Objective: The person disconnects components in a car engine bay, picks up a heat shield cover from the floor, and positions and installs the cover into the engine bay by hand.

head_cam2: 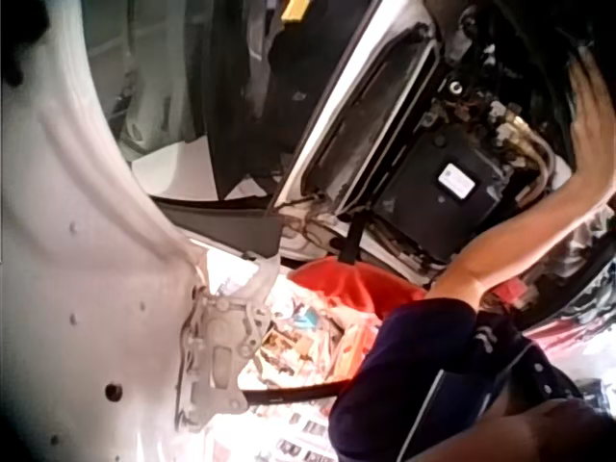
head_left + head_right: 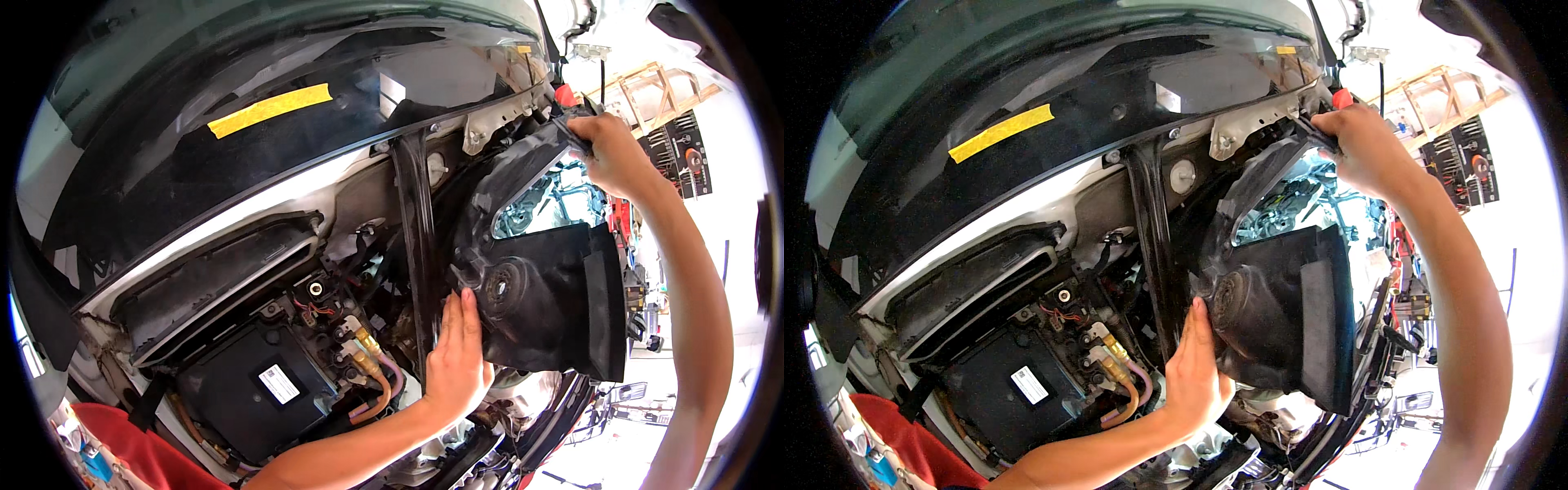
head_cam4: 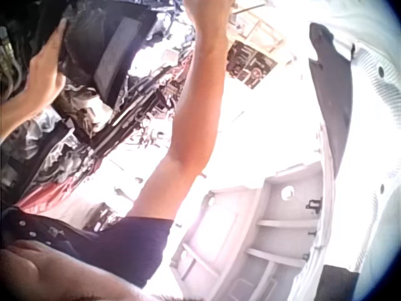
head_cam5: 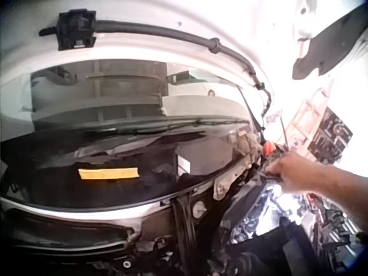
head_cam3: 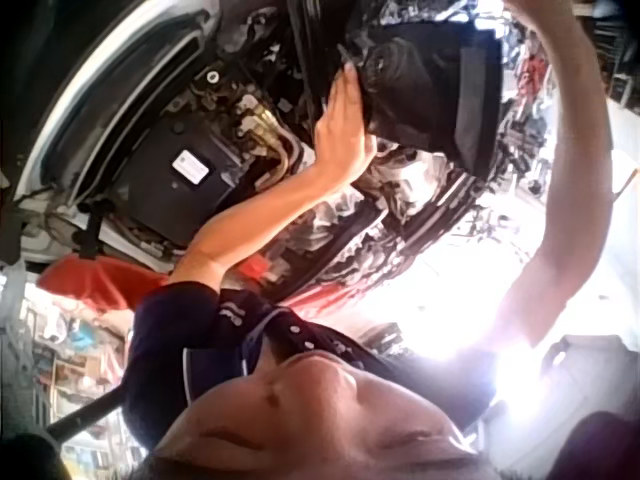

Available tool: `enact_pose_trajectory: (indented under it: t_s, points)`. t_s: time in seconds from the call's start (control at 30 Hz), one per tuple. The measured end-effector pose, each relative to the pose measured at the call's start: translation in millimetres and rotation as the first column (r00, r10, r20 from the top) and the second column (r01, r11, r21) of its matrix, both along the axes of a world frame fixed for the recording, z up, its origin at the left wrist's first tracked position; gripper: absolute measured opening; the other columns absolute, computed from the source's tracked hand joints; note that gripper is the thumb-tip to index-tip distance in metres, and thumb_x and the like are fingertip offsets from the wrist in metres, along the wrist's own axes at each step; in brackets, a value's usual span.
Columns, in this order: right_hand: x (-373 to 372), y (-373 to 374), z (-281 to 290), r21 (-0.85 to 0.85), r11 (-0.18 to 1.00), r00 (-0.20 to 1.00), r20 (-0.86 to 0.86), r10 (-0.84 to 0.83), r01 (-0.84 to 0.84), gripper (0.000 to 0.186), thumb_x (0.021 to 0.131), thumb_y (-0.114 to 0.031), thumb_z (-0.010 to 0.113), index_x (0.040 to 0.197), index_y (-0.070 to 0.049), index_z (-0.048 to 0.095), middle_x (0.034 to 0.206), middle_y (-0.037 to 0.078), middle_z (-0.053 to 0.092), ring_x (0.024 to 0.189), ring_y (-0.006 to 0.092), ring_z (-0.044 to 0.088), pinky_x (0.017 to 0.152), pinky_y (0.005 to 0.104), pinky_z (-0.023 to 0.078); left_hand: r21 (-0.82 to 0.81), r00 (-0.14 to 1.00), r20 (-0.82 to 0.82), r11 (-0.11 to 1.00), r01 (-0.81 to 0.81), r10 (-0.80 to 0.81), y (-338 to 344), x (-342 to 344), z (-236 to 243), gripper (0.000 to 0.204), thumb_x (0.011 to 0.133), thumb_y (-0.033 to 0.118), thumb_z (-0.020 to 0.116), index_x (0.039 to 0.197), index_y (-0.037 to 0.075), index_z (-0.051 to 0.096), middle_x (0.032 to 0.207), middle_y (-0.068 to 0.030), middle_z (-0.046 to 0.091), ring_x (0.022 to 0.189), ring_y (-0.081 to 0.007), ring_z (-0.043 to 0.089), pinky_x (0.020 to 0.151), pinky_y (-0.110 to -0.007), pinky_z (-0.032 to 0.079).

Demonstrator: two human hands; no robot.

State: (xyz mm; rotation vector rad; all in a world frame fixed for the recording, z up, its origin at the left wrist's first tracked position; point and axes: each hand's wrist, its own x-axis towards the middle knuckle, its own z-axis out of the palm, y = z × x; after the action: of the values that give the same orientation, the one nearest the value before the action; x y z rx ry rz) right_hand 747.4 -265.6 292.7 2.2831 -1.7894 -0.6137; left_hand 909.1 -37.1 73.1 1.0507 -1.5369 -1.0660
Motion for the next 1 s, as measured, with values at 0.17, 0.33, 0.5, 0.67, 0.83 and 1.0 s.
enact_pose_trajectory:
  t_s: [0.17,0.33,0.5,0.67,0.83,1.0]
  points:
    - [-23.2,2.1,-2.5,-0.082,0.993,0.966,0.252,-0.062,0.085,0.038,0.073,-0.002,0.08,0.108,-0.005,0.066,0.1,0.019,0.069,0.102,0.0349,0.064,0.089,0.0425,0.048,0.004,1.0,-0.009,1.0,0.015,-0.015,0.1,3.0,-2.5,0.102,0.065,-0.001,0.068,0.151,-0.016,0.015,0.14,-0.0454,0.037,0.129,-0.0563,0.046,0.105,-0.045,0.048]
    - [-76.3,5.3,-44.9,-0.534,0.841,0.789,0.481,0.383,-0.083,0.065,0.072,-0.031,0.086,0.125,-0.003,0.059,0.13,0.014,0.062,0.127,0.0294,0.056,0.108,0.0377,0.042,-0.099,0.99,0.139,0.995,0.024,-0.011,-9.9,10.3,-8.2,0.105,0.062,0.011,0.074,0.147,-0.02,0.021,0.135,-0.0423,0.047,0.122,-0.0477,0.057,0.094,-0.041,0.053]
    - [-95.9,-20.1,-61.3,-0.633,0.749,0.723,0.422,0.547,-0.197,0.056,0.074,-0.048,0.08,0.097,-0.001,0.058,0.097,0.012,0.063,0.091,0.0253,0.063,0.081,0.035,0.05,-0.2,0.968,0.248,0.979,0.024,0.027,-23.6,18.4,-2.2,0.107,0.062,0.023,0.077,0.144,-0.023,0.026,0.133,-0.0401,0.05,0.119,-0.0423,0.061,0.089,-0.037,0.052]
    - [-86.0,-37.3,-31.4,-0.544,0.765,0.672,0.427,0.605,-0.343,0.058,0.078,-0.053,0.075,0.083,0.0,0.054,0.072,0.006,0.056,0.065,0.0157,0.057,0.061,0.0292,0.045,-0.247,0.986,0.163,0.969,0.008,0.033,-21.5,21.8,19.3,0.098,0.065,0.025,0.072,0.14,-0.024,0.033,0.119,-0.0439,0.057,0.102,-0.0453,0.068,0.093,-0.04,0.053]
    - [-66.6,-47.8,-31.4,-0.458,0.833,0.748,0.423,0.511,-0.309,0.069,0.078,-0.069,0.072,0.082,-0.001,0.056,0.07,0.005,0.059,0.064,0.0157,0.058,0.061,0.0288,0.045,-0.169,0.991,0.13,0.985,0.025,-0.003,-23.4,29.0,21.2,0.103,0.061,0.021,0.075,0.141,-0.025,0.029,0.118,-0.0442,0.057,0.102,-0.0451,0.068,0.092,-0.037,0.054]
    - [-54.2,-45.9,-26.8,-0.374,0.87,0.789,0.402,0.465,-0.322,0.076,0.078,-0.077,0.065,0.082,-0.001,0.058,0.07,0.006,0.061,0.066,0.0173,0.063,0.064,0.0296,0.048,-0.101,0.991,0.111,0.991,0.082,-0.071,-20.7,36.6,22.0,0.108,0.06,0.021,0.078,0.142,-0.026,0.025,0.121,-0.0447,0.055,0.105,-0.0462,0.067,0.095,-0.037,0.053]
